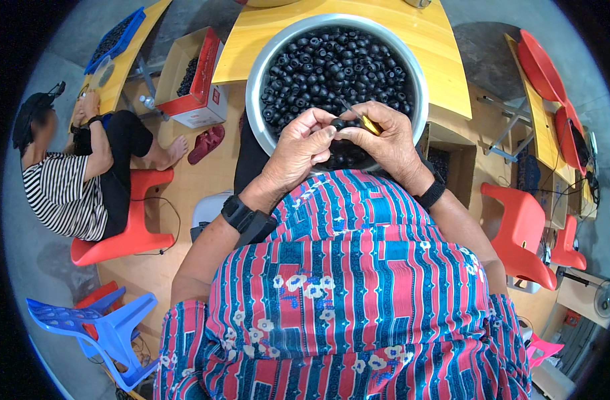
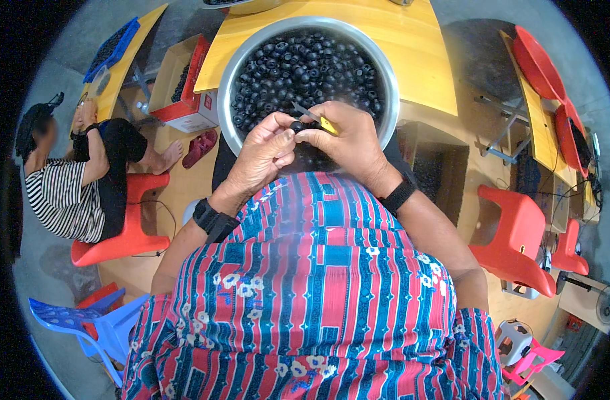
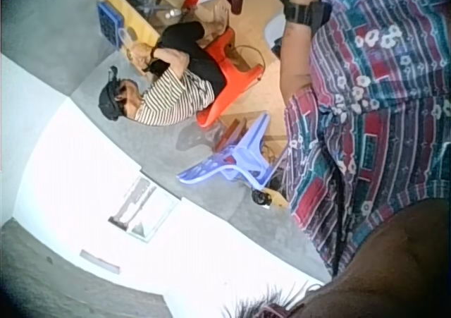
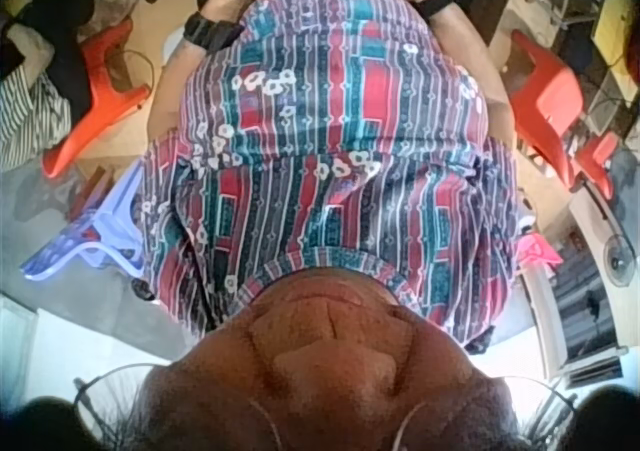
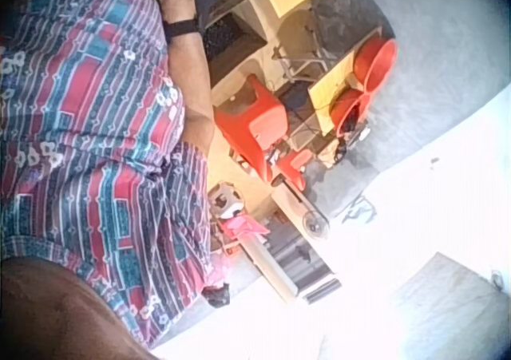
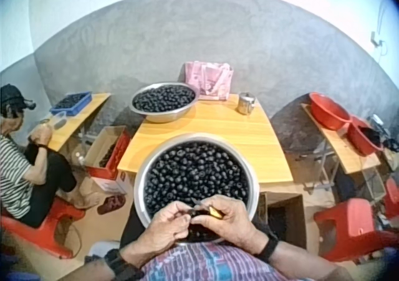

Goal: The recorder uses a small handheld tool to peel the skins off small, round black objects.

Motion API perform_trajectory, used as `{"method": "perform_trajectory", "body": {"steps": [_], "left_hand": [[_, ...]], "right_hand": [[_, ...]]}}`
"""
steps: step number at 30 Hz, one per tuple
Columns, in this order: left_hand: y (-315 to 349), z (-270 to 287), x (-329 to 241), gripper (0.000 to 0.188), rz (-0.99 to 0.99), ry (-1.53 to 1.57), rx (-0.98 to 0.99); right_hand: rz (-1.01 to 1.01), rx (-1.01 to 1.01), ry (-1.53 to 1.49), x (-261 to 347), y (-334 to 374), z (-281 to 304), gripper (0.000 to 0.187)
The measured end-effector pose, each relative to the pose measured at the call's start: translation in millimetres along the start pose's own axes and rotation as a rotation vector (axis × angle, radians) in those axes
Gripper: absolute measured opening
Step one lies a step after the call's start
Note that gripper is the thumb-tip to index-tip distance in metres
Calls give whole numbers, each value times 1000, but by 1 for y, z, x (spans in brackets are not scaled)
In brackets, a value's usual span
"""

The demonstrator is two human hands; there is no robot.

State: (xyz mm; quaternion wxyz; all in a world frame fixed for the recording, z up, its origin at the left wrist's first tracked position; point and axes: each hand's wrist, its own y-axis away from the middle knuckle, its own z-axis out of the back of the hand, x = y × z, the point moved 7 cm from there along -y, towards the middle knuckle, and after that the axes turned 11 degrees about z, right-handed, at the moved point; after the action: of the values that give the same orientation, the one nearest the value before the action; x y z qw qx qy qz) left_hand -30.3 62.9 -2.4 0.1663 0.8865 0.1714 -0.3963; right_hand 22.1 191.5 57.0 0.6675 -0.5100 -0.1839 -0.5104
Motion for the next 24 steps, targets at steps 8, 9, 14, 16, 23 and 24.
{"method": "perform_trajectory", "body": {"steps": [8, 9, 14, 16, 23, 24], "left_hand": [[0, 1, 3, 13, 40, 8, -30], [0, 2, 3, 13, 40, 9, -30], [-1, 5, 7, 15, 46, 146, 1], [-1, 2, 3, 15, 27, 85, -19], [0, 3, -3, 21, -8, -174, -155], [1, 4, -3, 21, -9, -174, -156]], "right_hand": [[-9, 78, -37, -3, 1, -2, 26], [-9, 79, -37, -4, 1, -3, 26], [-66, 81, -152, -3, 1, -7, 25], [-79, 73, -153, -6, 3, -8, 25], [-92, 89, -114, -13, 4, -8, 25], [-91, 90, -115, -13, 4, -8, 25]]}}
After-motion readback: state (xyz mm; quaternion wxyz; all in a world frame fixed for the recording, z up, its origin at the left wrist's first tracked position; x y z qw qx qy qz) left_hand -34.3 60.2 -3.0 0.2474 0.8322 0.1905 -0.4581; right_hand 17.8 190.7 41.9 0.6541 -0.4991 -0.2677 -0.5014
